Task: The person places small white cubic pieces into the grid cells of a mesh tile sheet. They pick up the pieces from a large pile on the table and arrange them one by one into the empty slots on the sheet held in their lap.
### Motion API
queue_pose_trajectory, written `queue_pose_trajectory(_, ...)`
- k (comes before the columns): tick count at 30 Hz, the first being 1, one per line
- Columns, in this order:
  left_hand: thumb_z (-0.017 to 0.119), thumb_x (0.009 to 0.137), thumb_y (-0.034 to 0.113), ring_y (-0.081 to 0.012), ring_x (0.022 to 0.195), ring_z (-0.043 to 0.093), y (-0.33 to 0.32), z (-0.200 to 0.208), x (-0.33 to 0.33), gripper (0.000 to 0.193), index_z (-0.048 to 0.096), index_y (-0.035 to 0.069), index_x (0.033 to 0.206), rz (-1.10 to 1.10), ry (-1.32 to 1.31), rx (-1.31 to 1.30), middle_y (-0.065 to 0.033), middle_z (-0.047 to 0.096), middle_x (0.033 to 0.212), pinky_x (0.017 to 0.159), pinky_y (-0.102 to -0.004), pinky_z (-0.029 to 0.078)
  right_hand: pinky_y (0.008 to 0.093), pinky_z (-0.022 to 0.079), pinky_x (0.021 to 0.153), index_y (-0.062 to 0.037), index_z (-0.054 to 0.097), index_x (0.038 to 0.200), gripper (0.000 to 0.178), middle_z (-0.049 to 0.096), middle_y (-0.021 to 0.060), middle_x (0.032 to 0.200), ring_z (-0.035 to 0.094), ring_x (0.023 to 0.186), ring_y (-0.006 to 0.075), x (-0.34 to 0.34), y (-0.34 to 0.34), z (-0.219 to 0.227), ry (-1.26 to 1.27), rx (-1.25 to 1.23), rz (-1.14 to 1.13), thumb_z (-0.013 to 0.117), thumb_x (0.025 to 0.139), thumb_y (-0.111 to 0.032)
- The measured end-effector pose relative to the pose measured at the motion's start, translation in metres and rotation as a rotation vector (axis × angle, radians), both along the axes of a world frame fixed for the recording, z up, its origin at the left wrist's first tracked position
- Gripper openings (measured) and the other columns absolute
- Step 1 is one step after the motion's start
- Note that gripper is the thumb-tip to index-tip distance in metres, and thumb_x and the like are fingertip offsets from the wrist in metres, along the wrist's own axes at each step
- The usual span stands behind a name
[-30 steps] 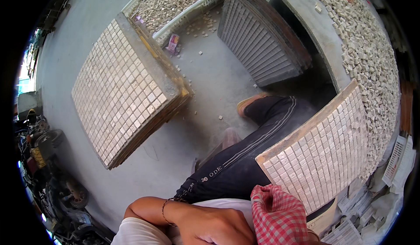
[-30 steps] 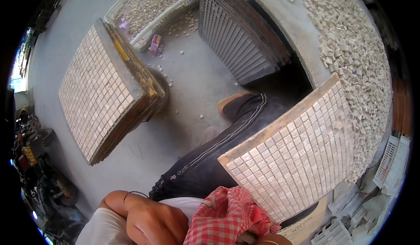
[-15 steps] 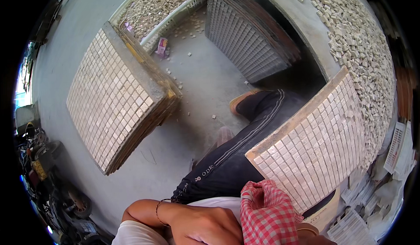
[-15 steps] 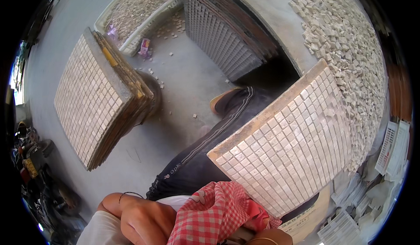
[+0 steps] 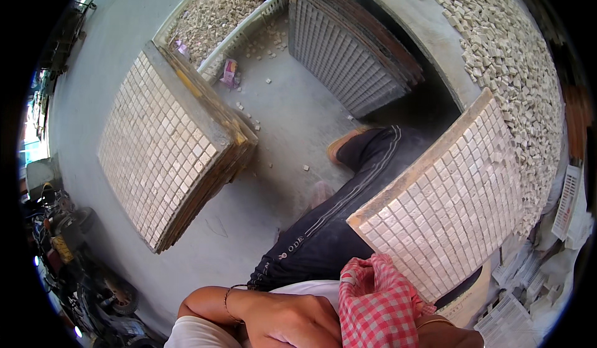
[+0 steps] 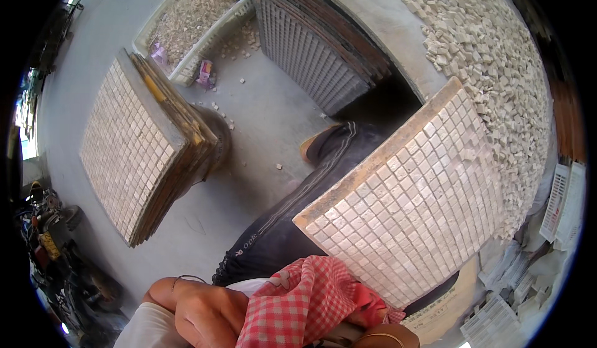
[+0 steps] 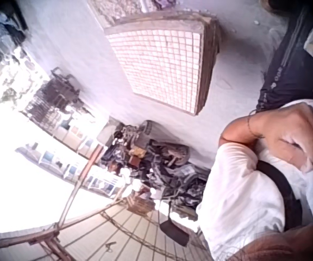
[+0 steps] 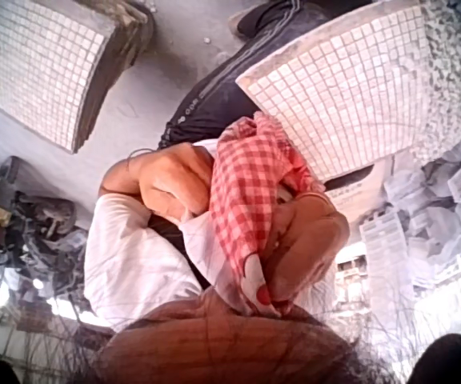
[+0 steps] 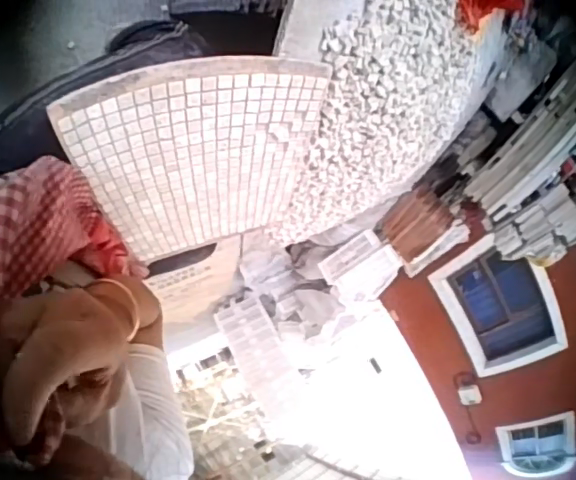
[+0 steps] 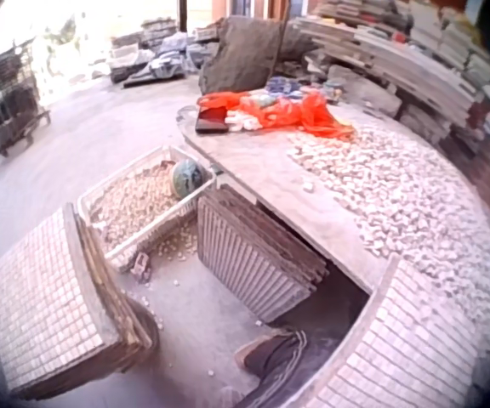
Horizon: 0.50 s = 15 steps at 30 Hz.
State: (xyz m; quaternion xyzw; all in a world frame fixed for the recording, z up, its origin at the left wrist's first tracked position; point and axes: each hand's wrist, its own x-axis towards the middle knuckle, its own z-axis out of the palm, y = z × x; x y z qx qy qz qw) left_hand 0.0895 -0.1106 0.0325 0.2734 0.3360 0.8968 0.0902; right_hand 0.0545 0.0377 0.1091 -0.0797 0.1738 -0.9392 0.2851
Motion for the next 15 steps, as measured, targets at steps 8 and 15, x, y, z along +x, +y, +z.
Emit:
queue_pose_trajectory(8,0.057,0.091,0.02,-0.0085,0.073,0.055,-0.016,-0.044,0.024,0.028,0.064,-0.007,0.095,0.227,-0.576,-0.19,-0.0062,0.065,0.08,0.063,-0.0248,0.043,0.0419,0.044,0.095,0.009,0.041,0.122,0.05,0.057,0.0204,0.115,0.058,0.106,0.0262,-0.047,0.03,-0.038,-0.462,0.421,0.231,0.051,0.074,0.008)
queue_pose_trajectory(15,0.06,0.091,0.026,-0.0067,0.078,0.053,-0.014,-0.039,0.035,0.033,0.065,-0.005,0.1,0.258,-0.771,-0.305,-0.0018,0.063,0.085,0.068,-0.0234,0.043,0.0365,0.042,0.098,0.0079,0.039,0.127,0.044,0.054,0.0163,0.121,0.054,0.112,0.0212,-0.049,0.035,-0.051,-0.443,0.371,0.279,0.045,0.084,0.007)
